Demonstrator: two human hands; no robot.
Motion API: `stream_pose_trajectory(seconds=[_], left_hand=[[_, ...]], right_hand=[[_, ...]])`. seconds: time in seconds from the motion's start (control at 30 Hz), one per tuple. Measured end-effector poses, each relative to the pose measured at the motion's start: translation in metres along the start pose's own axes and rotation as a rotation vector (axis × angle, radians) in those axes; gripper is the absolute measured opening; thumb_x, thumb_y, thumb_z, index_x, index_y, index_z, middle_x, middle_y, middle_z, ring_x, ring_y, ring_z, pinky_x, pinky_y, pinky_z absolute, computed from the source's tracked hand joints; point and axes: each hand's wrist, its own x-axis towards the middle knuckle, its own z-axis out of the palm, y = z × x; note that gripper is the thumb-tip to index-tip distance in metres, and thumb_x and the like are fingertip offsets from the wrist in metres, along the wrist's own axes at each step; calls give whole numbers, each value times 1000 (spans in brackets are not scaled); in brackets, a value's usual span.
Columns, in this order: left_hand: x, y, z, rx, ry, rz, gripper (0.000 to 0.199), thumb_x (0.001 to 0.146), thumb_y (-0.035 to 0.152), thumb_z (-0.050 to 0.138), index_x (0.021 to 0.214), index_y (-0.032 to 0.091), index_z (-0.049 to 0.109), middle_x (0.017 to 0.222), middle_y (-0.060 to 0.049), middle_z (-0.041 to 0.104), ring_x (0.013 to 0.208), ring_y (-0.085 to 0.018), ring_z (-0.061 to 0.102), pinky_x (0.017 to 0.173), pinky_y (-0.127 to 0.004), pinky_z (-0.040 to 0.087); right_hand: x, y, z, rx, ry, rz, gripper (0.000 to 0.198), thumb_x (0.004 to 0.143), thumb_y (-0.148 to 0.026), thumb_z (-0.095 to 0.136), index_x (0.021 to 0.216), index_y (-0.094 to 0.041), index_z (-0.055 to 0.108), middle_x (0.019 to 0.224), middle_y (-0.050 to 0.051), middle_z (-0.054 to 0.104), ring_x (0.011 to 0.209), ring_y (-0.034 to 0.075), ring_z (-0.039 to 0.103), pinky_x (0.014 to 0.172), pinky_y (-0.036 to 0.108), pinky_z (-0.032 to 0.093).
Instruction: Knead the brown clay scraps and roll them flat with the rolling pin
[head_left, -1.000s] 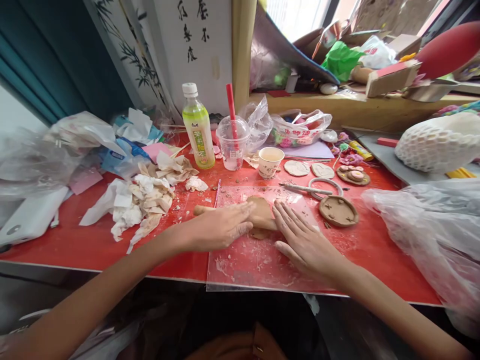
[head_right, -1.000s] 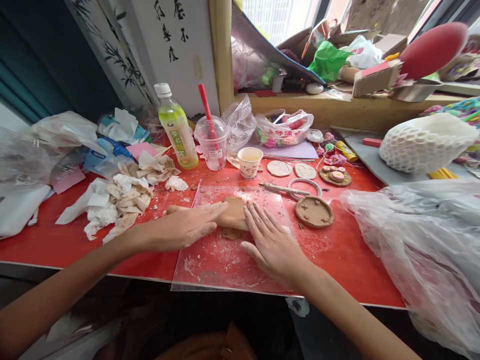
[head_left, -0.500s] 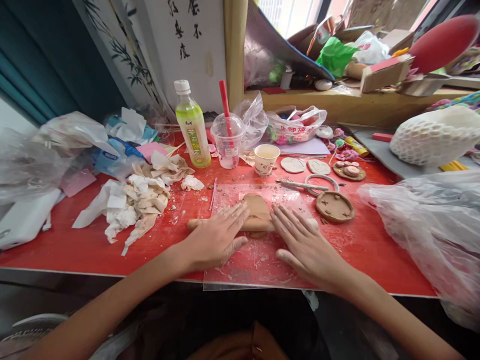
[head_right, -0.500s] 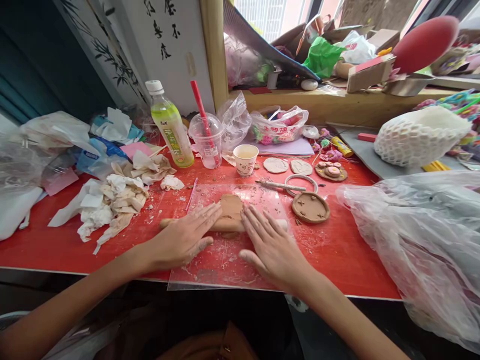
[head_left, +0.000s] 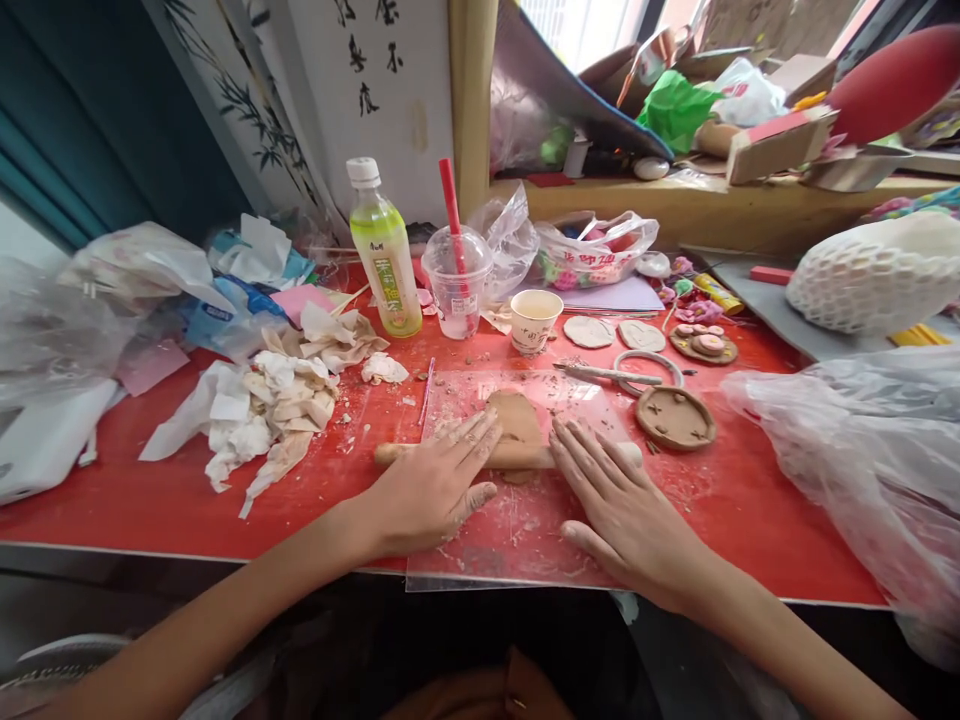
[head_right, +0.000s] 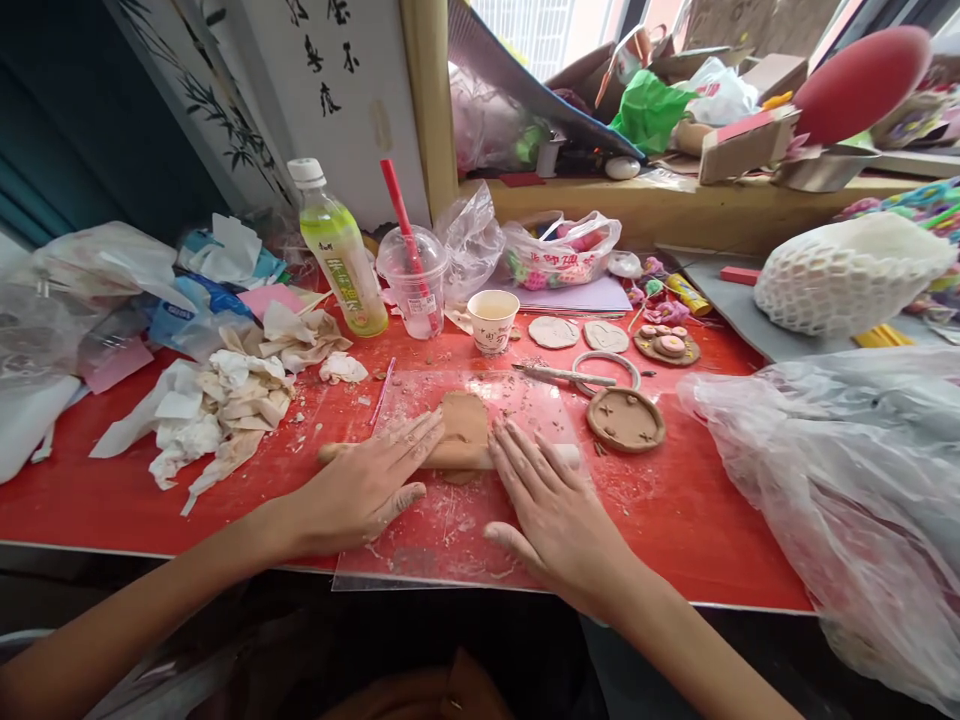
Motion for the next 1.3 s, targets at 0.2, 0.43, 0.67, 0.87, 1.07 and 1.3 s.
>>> stream_pose_trajectory(seconds=[0.2, 0.43, 0.67, 0.87, 1.07, 1.3], left_hand=[[38, -28, 4, 113, 86, -73, 59, 96, 41, 14, 141, 4, 24, 149, -15, 22, 140, -21, 15, 114, -38, 13], [76, -62, -1, 267, 135, -111, 59, 95, 39, 19, 140, 2, 26, 149, -16, 21, 140, -21, 14, 115, -37, 10], [31, -20, 9, 167, 154, -114, 58, 95, 41, 21, 141, 6, 25, 147, -15, 27, 138, -22, 22, 114, -39, 21], [-7, 11, 10, 155, 111, -48, 56, 95, 41, 25, 139, 6, 29, 147, -16, 26, 138, -24, 23, 111, -39, 27], [-10, 8, 6, 135, 53, 11, 57, 96, 42, 23, 141, 7, 26, 148, -14, 26, 138, -23, 21, 112, -37, 25], [59, -50, 6, 223, 153, -130, 58, 96, 40, 17, 140, 4, 28, 148, -15, 25, 139, -22, 18, 115, -39, 16]], right_hand=[[44, 25, 7, -35, 39, 90, 75, 92, -54, 23, 145, -11, -7, 151, 14, 11, 139, 24, 5, 113, 49, 13], [87, 51, 18, -70, 49, 169, 69, 94, -50, 16, 145, -5, 4, 151, 16, 9, 139, 23, 1, 113, 46, 11], [37, 20, 10, -53, 40, 63, 76, 90, -57, 25, 145, -5, 10, 151, 15, 14, 140, 25, 6, 114, 47, 12], [-10, -9, -3, -71, 27, 3, 80, 89, -58, 30, 145, -6, 9, 151, 12, 16, 140, 23, 8, 112, 42, 19], [-14, -8, -6, -80, 12, -30, 77, 90, -57, 30, 145, -6, 11, 151, 12, 16, 140, 22, 7, 112, 41, 19], [64, 35, 12, -54, 28, 147, 74, 92, -56, 18, 144, -2, 16, 150, 16, 15, 140, 24, 8, 114, 46, 12]])
